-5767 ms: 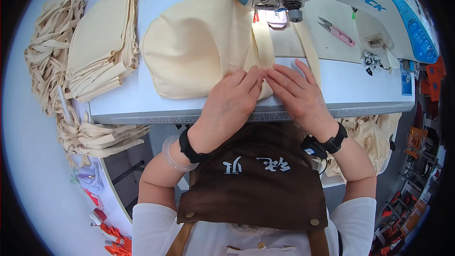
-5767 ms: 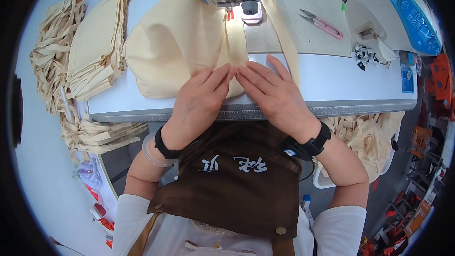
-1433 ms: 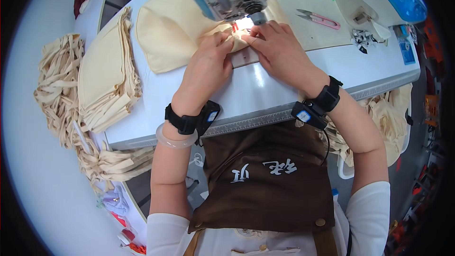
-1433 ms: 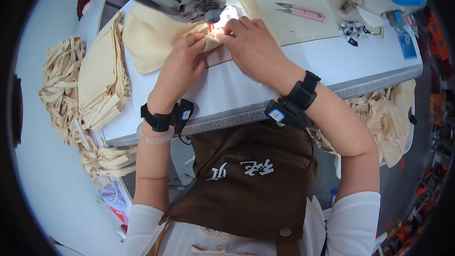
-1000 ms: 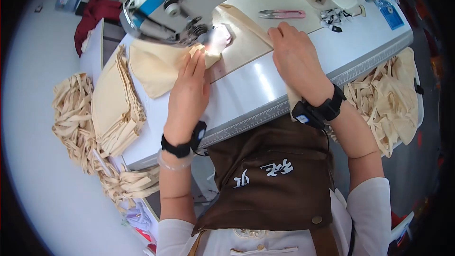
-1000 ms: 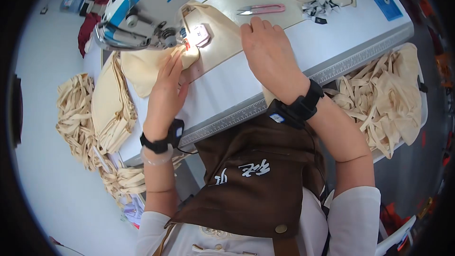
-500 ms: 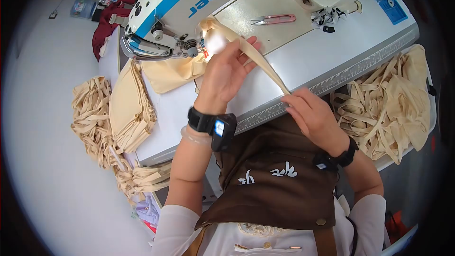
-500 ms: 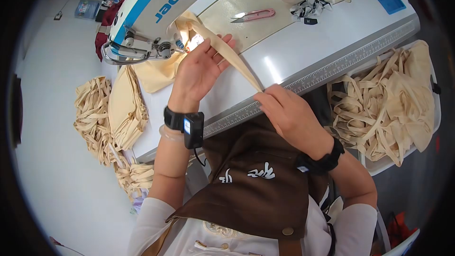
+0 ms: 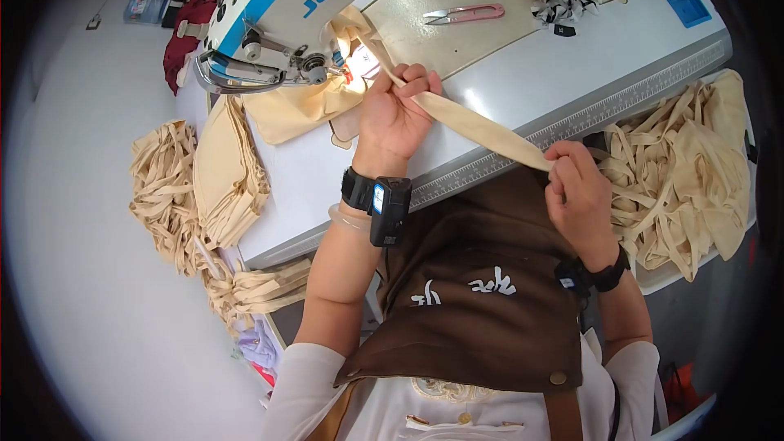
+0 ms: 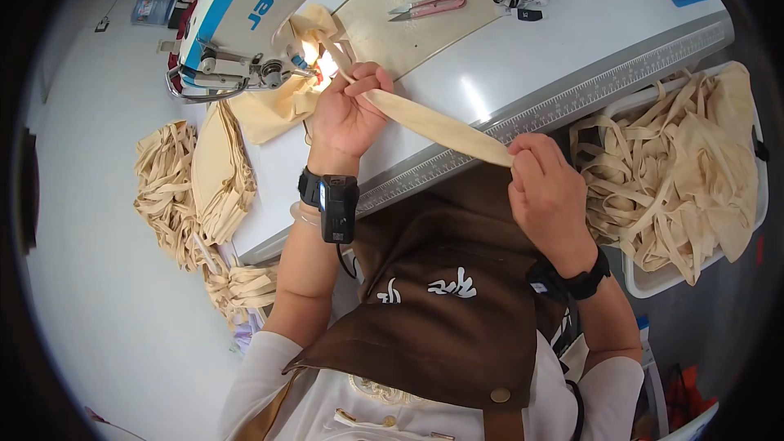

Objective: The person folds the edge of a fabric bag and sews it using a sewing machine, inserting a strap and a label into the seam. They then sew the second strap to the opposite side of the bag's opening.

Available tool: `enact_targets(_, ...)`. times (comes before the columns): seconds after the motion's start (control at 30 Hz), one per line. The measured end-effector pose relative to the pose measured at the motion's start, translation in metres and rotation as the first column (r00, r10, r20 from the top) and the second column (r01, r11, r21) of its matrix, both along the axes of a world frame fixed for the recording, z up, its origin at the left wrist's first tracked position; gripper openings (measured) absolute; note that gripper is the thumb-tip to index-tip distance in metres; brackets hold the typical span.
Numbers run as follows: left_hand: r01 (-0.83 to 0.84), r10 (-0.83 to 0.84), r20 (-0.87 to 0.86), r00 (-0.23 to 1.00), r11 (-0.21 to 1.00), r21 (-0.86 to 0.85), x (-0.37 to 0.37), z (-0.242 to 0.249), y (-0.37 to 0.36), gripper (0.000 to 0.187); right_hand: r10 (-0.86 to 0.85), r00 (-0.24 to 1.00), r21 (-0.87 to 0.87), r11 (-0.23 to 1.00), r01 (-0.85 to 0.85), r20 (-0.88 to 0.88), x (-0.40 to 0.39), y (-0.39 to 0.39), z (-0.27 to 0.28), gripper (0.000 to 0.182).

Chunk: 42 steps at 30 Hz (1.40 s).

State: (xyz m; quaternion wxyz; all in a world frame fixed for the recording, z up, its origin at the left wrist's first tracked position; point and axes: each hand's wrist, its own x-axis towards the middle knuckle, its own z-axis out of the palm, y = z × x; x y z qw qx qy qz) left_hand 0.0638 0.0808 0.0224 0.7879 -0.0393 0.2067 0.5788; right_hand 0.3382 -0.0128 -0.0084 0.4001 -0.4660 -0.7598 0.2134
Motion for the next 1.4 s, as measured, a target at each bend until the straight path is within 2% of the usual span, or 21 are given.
enact_targets(0.03, -0.018, 0.019, 0.015, 1.000, 0.998, -0.058, 0.004, 0.006, -0.001, 0.034, 0.011, 0.999, 0.003, 1.000, -0.011, -0.042, 0.001, 0.000, -0.001, 0.026)
enact_targets(0.13, -0.065, 0.058, -0.120, 0.991, 0.996, -0.055, 0.020, 0.014, -0.003, 0.037, 0.083, 0.987, 0.004, 0.997, -0.083, -0.140, 0.006, 0.005, -0.004, 0.025)
enact_targets(0.23, -0.002, 0.005, -0.080, 0.997, 0.999, 0.042, 0.026, 0.018, -0.007, 0.039, 0.025, 0.955, -0.203, 0.975, -0.088, -0.297, 0.001, -0.001, -0.008, 0.028)
enact_targets(0.33, 0.084, -0.103, 0.111, 0.988, 0.984, 0.159, 0.024, 0.014, -0.011, 0.034, 0.052, 0.977, -0.189, 0.978, -0.093, -0.208, -0.007, 0.000, 0.000, 0.039)
enact_targets(0.43, 0.195, -0.219, 0.100, 0.971, 0.958, 0.209, 0.019, 0.010, -0.007, 0.036, 0.123, 0.991, 0.046, 0.992, -0.121, -0.053, -0.020, 0.012, 0.010, 0.049)
enact_targets(0.53, 0.247, -0.291, 0.148, 0.945, 0.934, 0.258, 0.019, 0.010, -0.005, 0.034, 0.189, 0.982, 0.115, 0.976, -0.185, -0.022, -0.037, 0.022, 0.015, 0.041)
enact_targets(0.63, 0.210, -0.229, 0.029, 0.973, 0.932, 0.296, 0.024, 0.015, -0.006, 0.037, 0.294, 0.955, 0.132, 0.949, -0.286, -0.043, -0.045, 0.029, 0.012, 0.032)
enact_targets(0.7, 0.175, -0.119, -0.352, 0.928, 0.976, 0.130, 0.043, 0.041, -0.013, 0.041, 0.298, 0.952, 0.136, 0.948, -0.287, -0.072, -0.043, 0.030, 0.011, 0.028)
enact_targets(0.73, 0.130, -0.081, -0.530, 0.844, 0.990, 0.055, 0.051, 0.052, -0.015, 0.044, 0.301, 0.950, 0.138, 0.948, -0.288, -0.086, -0.041, 0.031, 0.010, 0.026)
enact_targets(0.8, 0.334, -0.209, -0.688, 0.694, 0.941, 0.051, 0.030, 0.041, -0.014, 0.047, 0.203, 0.979, 0.228, 0.954, -0.193, -0.024, -0.038, 0.027, 0.010, 0.025)
enact_targets(0.83, 0.432, -0.260, -0.757, 0.600, 0.901, 0.033, 0.021, 0.038, -0.013, 0.048, 0.149, 0.989, 0.275, 0.950, -0.145, 0.004, -0.035, 0.025, 0.009, 0.024)
enact_targets(0.93, 0.529, -0.265, -0.908, 0.325, 0.847, -0.058, 0.014, 0.039, -0.020, 0.045, 0.116, 0.991, 0.308, 0.943, -0.129, 0.061, -0.025, 0.018, 0.003, 0.022)
enact_targets(0.97, 0.507, -0.237, -0.926, 0.295, 0.860, -0.059, 0.015, 0.038, -0.022, 0.044, 0.118, 0.991, 0.319, 0.938, -0.132, 0.063, -0.024, 0.015, 0.003, 0.022)
enact_targets(1.03, 0.482, -0.224, -0.917, 0.332, 0.875, -0.039, 0.016, 0.037, -0.024, 0.045, 0.121, 0.990, 0.347, 0.928, -0.137, 0.067, -0.023, 0.010, 0.004, 0.022)
enact_targets(1.17, 0.449, -0.260, -0.881, 0.395, 0.891, -0.061, 0.020, 0.042, -0.027, 0.046, 0.131, 0.988, 0.286, 0.947, -0.149, 0.081, -0.013, 0.000, -0.001, 0.022)
enact_targets(1.27, 0.442, -0.296, -0.768, 0.569, 0.897, -0.018, 0.017, 0.037, -0.029, 0.054, 0.103, 0.985, 0.252, 0.958, -0.136, 0.139, -0.001, -0.004, -0.003, 0.022)
enact_targets(1.33, 0.404, -0.291, -0.751, 0.593, 0.914, -0.035, 0.018, 0.035, -0.029, 0.058, 0.073, 0.985, 0.253, 0.961, -0.111, 0.155, 0.001, -0.006, -0.008, 0.024)
enact_targets(1.4, 0.367, -0.274, -0.739, 0.616, 0.930, -0.039, 0.020, 0.035, -0.028, 0.060, 0.125, 0.985, 0.183, 0.972, -0.146, 0.121, -0.001, -0.009, -0.012, 0.027)
